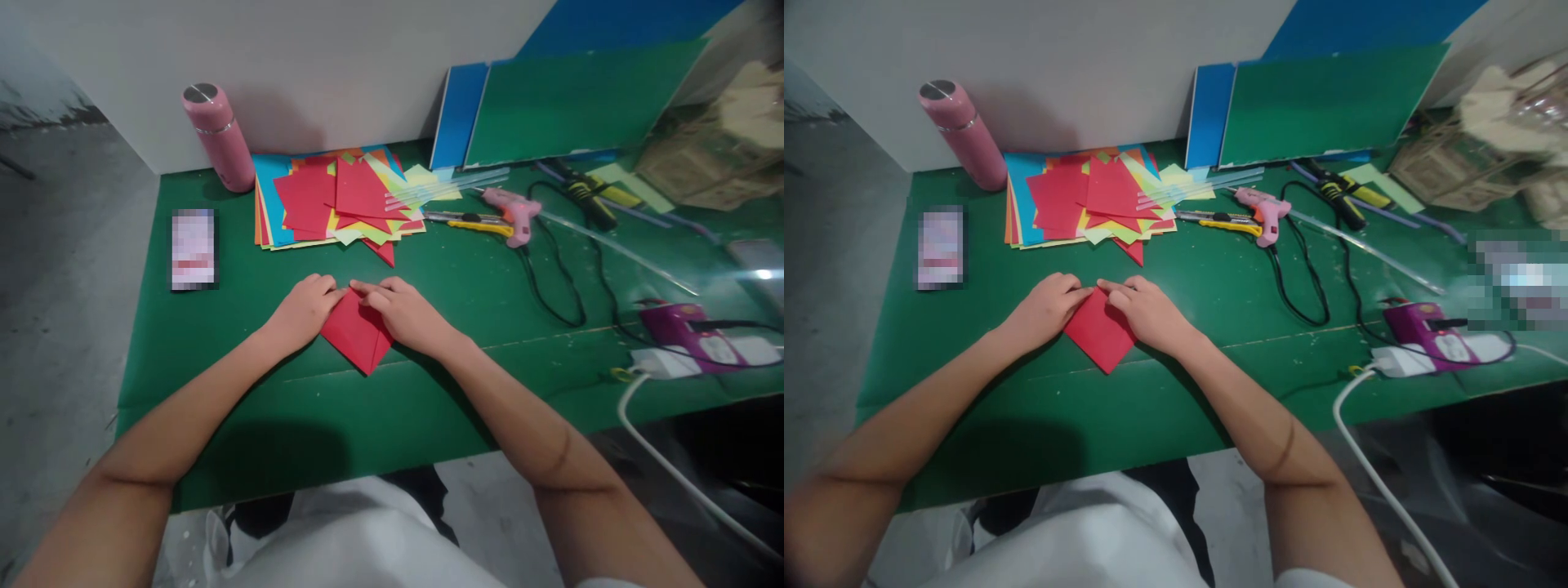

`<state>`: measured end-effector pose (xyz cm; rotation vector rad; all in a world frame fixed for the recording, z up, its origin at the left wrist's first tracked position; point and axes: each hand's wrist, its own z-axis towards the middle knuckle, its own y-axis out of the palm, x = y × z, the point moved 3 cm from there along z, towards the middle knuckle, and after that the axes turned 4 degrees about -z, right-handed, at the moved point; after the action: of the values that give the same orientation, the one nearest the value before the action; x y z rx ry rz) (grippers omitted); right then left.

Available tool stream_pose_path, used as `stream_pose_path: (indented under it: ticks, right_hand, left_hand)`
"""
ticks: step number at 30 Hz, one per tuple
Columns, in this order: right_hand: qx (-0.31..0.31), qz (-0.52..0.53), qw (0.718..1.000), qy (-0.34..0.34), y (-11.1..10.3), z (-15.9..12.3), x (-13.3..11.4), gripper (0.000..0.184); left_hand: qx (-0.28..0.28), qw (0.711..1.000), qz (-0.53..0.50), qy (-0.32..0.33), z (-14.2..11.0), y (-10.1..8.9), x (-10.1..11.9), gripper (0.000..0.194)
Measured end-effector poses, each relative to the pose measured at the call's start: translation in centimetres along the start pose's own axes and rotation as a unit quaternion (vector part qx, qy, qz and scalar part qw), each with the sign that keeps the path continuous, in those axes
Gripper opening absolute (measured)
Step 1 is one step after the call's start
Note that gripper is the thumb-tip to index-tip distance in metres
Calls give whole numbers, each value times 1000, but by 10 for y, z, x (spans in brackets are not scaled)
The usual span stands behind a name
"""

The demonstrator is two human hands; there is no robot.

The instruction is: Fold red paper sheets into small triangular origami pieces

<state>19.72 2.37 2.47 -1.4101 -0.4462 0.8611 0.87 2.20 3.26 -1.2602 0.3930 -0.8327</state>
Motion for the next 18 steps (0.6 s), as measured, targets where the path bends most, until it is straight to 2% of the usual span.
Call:
stream_pose_path:
  ticks: [7,10,14,18]
  right_hand:
    - [8,16,1000,2,0,-1,0,29]
    - [10,12,1000,-2,0,-1,0,27]
    - [12,3,1000,-9,0,0,0,26]
    - [18,-3,1000,-24,0,0,1,24]
  left_hand:
    - [-71,997,28,-26,-11,-24,5,31]
    - [-81,994,46,-49,-13,-32,6,30]
    - [-61,993,57,-88,-8,-30,4,24]
    - [-48,984,29,-167,-5,-21,-4,21]
